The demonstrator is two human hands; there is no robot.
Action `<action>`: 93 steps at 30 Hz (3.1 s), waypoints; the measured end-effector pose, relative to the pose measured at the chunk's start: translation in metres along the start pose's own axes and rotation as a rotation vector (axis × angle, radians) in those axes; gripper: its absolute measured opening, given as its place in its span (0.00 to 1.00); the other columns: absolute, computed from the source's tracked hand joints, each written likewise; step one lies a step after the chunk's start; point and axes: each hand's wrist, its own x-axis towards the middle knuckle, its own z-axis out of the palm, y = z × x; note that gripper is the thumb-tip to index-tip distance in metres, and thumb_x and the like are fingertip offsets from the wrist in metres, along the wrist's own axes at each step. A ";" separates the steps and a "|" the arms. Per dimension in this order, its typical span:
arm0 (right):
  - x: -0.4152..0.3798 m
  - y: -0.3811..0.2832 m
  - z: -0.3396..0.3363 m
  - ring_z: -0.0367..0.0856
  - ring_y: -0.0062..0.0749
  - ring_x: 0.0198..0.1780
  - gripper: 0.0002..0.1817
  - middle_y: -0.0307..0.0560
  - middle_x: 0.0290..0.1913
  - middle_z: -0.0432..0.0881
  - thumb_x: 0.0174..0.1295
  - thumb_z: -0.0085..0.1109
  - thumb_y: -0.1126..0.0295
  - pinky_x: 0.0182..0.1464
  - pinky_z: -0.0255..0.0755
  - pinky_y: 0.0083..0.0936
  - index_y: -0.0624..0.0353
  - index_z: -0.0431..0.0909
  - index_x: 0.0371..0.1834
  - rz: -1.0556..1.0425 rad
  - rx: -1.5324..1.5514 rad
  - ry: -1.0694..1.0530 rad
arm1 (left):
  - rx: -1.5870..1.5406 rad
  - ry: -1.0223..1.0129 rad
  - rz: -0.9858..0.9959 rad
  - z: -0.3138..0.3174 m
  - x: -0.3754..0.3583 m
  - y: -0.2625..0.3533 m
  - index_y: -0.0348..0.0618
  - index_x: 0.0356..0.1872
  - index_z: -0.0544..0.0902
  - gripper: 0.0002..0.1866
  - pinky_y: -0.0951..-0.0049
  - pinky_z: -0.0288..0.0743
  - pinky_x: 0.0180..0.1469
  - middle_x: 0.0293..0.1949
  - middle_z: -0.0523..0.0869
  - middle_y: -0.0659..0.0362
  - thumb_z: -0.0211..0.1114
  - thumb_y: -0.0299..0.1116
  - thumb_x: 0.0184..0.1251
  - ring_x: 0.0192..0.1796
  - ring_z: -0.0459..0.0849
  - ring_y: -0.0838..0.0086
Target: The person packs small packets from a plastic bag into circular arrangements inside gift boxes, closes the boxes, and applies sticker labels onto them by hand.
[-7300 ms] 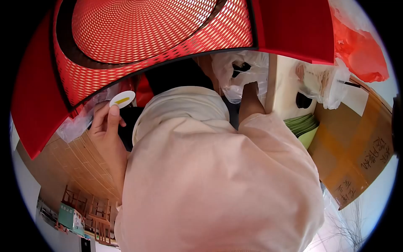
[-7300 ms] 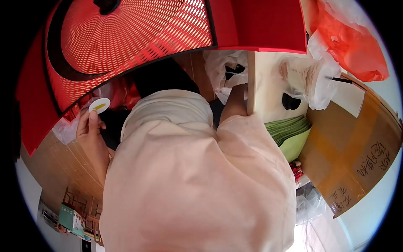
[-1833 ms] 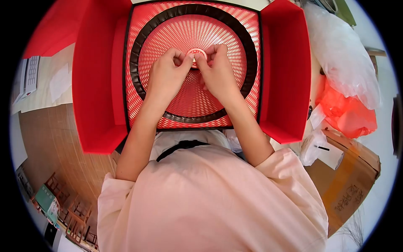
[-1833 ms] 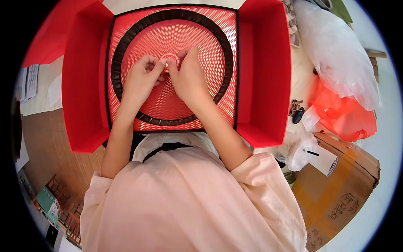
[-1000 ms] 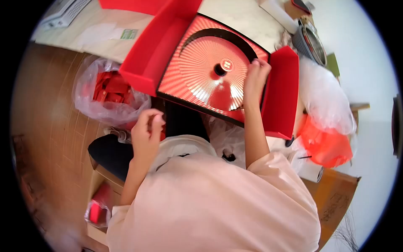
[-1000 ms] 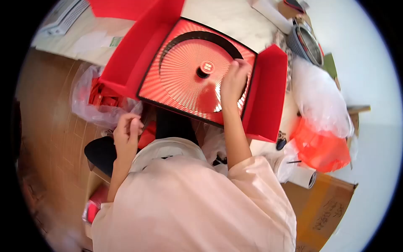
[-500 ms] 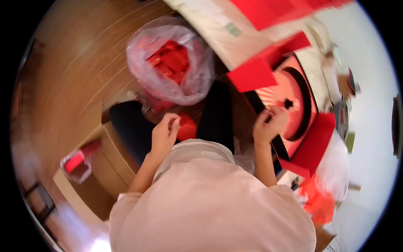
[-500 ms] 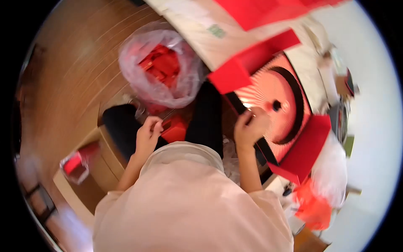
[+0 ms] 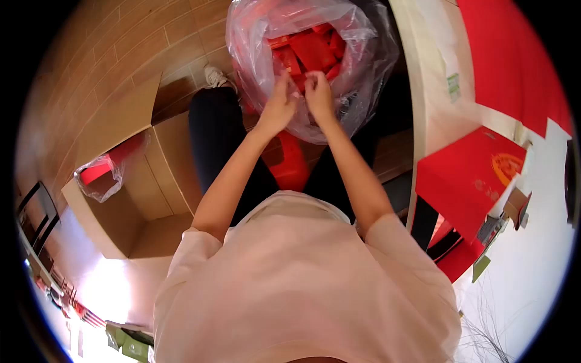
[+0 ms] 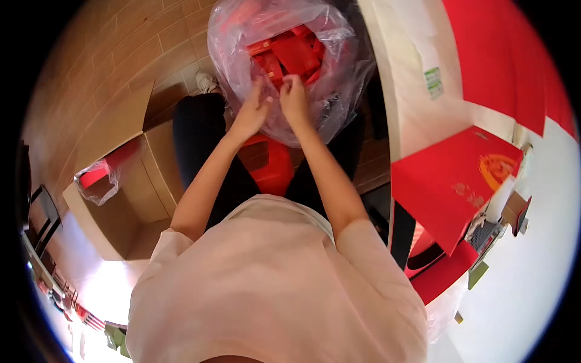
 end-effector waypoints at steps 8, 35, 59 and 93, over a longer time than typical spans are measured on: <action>0.101 0.072 0.149 0.77 0.44 0.56 0.33 0.57 0.51 0.80 0.45 0.74 0.55 0.57 0.71 0.32 0.66 0.76 0.51 0.274 0.222 -0.122 | 0.168 0.114 -0.121 -0.061 -0.044 0.001 0.36 0.74 0.43 0.37 0.67 0.67 0.64 0.73 0.52 0.40 0.53 0.29 0.72 0.65 0.73 0.59; 0.021 -0.039 -0.064 0.77 0.31 0.52 0.21 0.49 0.51 0.80 0.61 0.62 0.65 0.56 0.69 0.27 0.63 0.71 0.54 0.123 0.426 -0.197 | -0.393 -0.074 -0.094 -0.036 0.006 0.062 0.39 0.67 0.60 0.34 0.67 0.63 0.66 0.61 0.71 0.50 0.67 0.36 0.64 0.63 0.71 0.65; -0.081 -0.114 -0.104 0.83 0.39 0.47 0.16 0.55 0.46 0.84 0.71 0.48 0.64 0.51 0.72 0.28 0.63 0.81 0.47 0.005 0.357 -0.065 | -0.032 -0.176 0.010 -0.038 -0.084 0.131 0.37 0.73 0.48 0.42 0.64 0.62 0.68 0.70 0.59 0.43 0.61 0.34 0.61 0.69 0.65 0.57; 0.122 0.060 0.059 0.65 0.56 0.65 0.46 0.64 0.64 0.68 0.49 0.70 0.54 0.67 0.58 0.49 0.57 0.59 0.70 0.027 -0.449 -0.092 | -0.778 -0.156 -0.692 -0.067 -0.020 0.064 0.49 0.69 0.43 0.47 0.66 0.80 0.44 0.48 0.74 0.55 0.71 0.35 0.60 0.46 0.81 0.69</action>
